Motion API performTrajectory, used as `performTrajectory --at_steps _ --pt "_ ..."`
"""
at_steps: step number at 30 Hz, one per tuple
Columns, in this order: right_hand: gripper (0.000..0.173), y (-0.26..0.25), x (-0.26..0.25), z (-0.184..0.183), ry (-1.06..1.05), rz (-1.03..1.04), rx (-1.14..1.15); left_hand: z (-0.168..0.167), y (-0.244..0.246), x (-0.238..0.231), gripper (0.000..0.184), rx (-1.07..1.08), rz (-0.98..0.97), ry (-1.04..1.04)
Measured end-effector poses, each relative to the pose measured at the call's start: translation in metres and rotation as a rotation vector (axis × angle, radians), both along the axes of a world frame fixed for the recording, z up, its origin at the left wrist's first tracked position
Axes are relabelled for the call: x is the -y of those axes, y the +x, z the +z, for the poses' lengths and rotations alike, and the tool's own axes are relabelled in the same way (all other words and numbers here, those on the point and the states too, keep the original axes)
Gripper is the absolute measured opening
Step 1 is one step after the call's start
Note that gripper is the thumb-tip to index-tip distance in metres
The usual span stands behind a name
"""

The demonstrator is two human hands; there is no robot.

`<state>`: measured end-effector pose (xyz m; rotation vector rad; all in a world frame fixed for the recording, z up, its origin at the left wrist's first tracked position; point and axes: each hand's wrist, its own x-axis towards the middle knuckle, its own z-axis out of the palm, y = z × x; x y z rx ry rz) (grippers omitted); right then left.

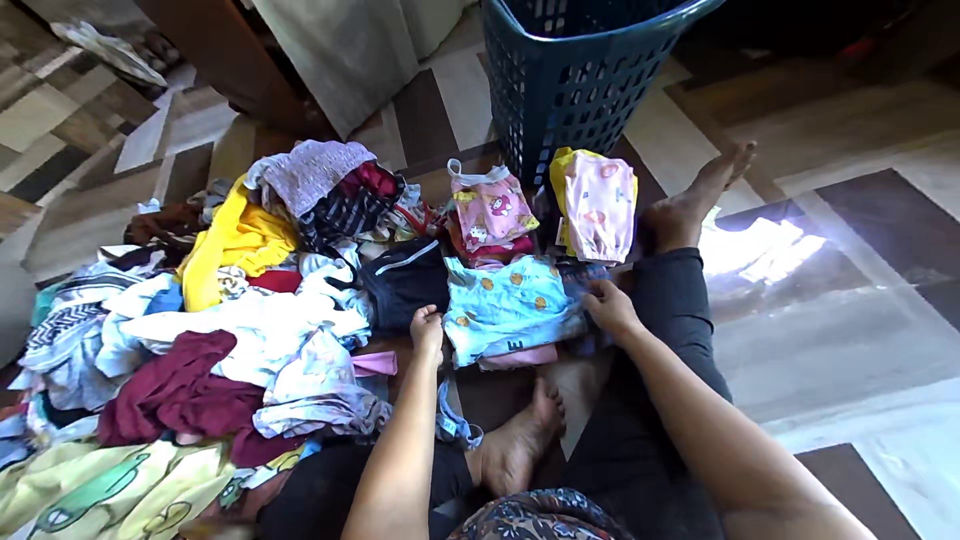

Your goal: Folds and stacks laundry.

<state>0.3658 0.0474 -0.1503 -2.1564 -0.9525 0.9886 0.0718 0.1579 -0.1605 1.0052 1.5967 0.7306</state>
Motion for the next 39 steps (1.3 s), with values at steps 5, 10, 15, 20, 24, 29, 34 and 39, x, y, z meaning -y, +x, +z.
performTrajectory --at_steps 5,10,15,20,24,29,34,39 --pt "0.039 -0.006 -0.034 0.001 0.039 0.024 0.009 0.016 0.021 -0.022 0.035 -0.184 -0.202 0.103" --pt "0.050 -0.018 -0.066 -0.013 0.001 -0.053 -0.172 0.019 0.041 -0.044 0.047 -0.196 -0.316 0.030" --pt "0.052 -0.018 -0.073 -0.012 -0.022 -0.124 -0.333 0.013 0.045 -0.054 0.045 0.011 -0.219 -0.103" --pt "0.051 -0.016 -0.076 -0.008 -0.053 -0.234 -0.505 0.021 0.037 -0.061 0.041 0.066 -0.171 -0.166" --pt "0.049 -0.014 -0.073 -0.002 0.055 -0.317 -0.613 0.031 0.029 -0.066 0.039 0.121 -0.173 -0.204" --pt "0.048 -0.008 -0.063 -0.015 0.275 -0.306 -0.799 0.028 0.025 -0.073 0.039 0.169 -0.108 -0.134" --pt "0.043 -0.004 -0.058 -0.012 0.258 -0.263 -0.808 0.021 0.026 -0.074 0.031 0.183 -0.098 -0.023" --pt "0.045 -0.005 -0.056 0.000 0.201 -0.292 -0.671 0.035 0.027 -0.060 0.027 0.148 -0.201 0.099"
